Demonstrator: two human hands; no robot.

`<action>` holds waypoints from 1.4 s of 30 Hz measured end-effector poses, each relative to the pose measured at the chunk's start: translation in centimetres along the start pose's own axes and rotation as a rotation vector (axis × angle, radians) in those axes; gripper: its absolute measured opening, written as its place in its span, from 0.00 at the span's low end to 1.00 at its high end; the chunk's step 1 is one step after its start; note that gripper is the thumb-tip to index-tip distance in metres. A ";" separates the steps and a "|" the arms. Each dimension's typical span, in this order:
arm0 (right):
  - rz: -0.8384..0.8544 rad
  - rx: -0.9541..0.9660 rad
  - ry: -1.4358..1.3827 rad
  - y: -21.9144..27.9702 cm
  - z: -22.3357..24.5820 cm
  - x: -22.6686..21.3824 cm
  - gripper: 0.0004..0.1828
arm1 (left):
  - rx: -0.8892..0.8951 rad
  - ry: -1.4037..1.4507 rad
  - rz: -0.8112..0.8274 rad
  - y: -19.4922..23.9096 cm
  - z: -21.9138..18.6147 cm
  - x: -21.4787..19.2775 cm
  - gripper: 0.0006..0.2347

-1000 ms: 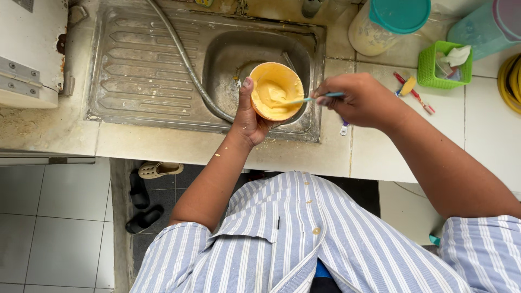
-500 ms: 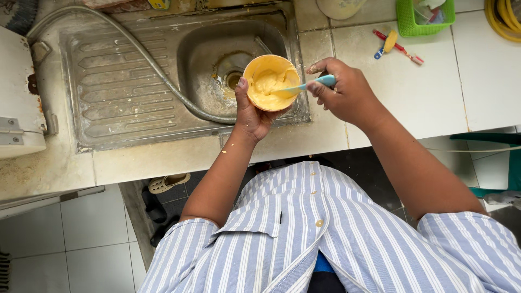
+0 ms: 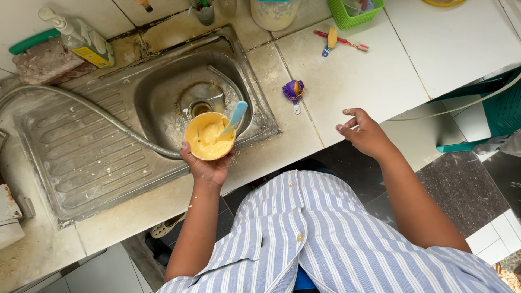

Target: The person scoops a yellow powder into a small bowl, adds water from the tap, and stirs with a spoon to form a thick batter. They then transfer the batter into a purple piping bag.

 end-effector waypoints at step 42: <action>0.835 0.173 -0.432 -21.1 -6.9 0.2 0.05 | 0.303 -0.104 -0.339 3.7 26.3 8.0 0.29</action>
Point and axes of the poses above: each hand's wrist, its own y-axis away from the middle knuckle, its own x-axis out of the palm, z = x × y, the point moved 2 cm from there along -y, towards the middle knuckle, and after that the axes turned 7 degrees about y, right-handed, at the moved point
